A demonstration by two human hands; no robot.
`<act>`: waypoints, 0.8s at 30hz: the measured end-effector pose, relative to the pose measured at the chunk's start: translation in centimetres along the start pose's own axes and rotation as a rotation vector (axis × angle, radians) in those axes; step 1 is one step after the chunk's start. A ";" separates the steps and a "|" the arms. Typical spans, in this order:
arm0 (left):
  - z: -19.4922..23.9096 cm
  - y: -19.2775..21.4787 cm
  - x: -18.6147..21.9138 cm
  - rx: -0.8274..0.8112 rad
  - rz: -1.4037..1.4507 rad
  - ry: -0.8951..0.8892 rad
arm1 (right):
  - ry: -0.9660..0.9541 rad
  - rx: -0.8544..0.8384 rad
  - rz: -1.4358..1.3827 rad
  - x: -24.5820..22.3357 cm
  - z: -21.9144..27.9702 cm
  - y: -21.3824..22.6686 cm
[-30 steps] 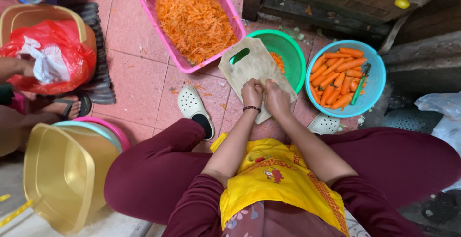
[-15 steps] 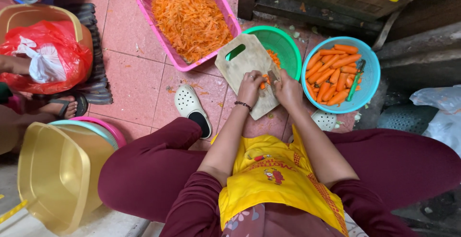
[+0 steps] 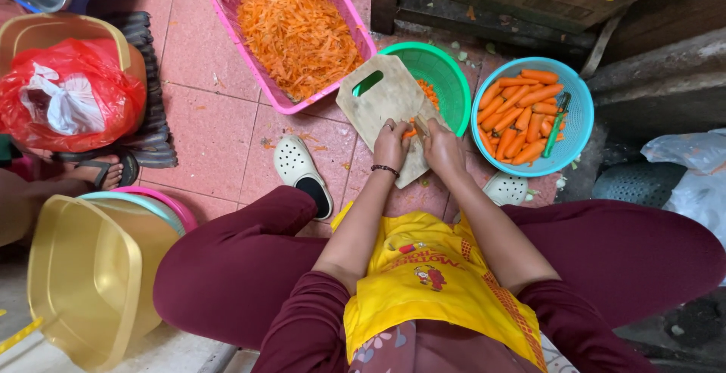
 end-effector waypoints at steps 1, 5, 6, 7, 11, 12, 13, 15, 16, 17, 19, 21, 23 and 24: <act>-0.1 -0.1 -0.1 -0.001 0.001 0.000 | -0.001 -0.001 0.000 -0.5 -0.1 0.2; -0.6 -0.6 -0.2 0.050 -0.043 0.008 | 0.038 0.031 0.062 -1.8 -0.8 -0.1; -0.4 -0.8 -0.3 0.066 -0.056 0.010 | 0.042 0.024 0.093 -1.9 -0.8 -0.8; 0.2 -0.9 -0.3 0.063 -0.056 0.016 | 0.042 0.017 0.092 -1.8 -0.6 -1.3; 0.1 -0.7 0.1 0.103 0.034 0.020 | 0.035 0.006 0.065 -0.8 -1.6 -1.6; 0.2 -0.8 0.0 0.104 0.055 0.034 | 0.032 -0.008 0.040 -0.4 -1.8 -1.8; 0.2 -0.7 0.2 0.105 0.054 0.031 | 0.032 -0.006 0.040 -0.3 -1.8 -1.8; 0.1 -0.2 0.3 0.110 0.028 0.030 | -0.012 0.002 0.067 -0.4 -2.0 -1.7; -0.3 -0.5 -0.2 0.107 0.028 0.031 | -0.014 0.000 0.065 -0.7 -2.1 -1.8; -0.6 -0.7 -0.6 0.116 0.016 0.022 | 0.009 -0.014 0.061 -1.2 -2.2 -2.0; -0.2 -1.3 -0.8 0.120 0.009 0.019 | 0.027 -0.038 0.058 -0.9 -2.1 -2.7; 0.0 -0.7 -0.3 0.145 0.009 0.014 | 0.019 -0.034 0.047 -0.4 -2.9 -2.9; -0.2 -0.5 -0.2 0.154 0.019 0.019 | 0.024 -0.047 0.057 -1.1 -2.6 -2.4; -0.1 -0.6 -0.2 0.157 0.030 0.025 | 0.025 -0.063 0.064 -1.3 -2.2 -2.2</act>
Point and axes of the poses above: each hand's wrist, its own z-axis away from the middle knuckle, its own y-axis out of the back of the hand, x = y × z, the point moved 2 cm from there along -z, towards the middle knuckle, and after that the axes turned 15 degrees about -x, right-handed, at the moved point
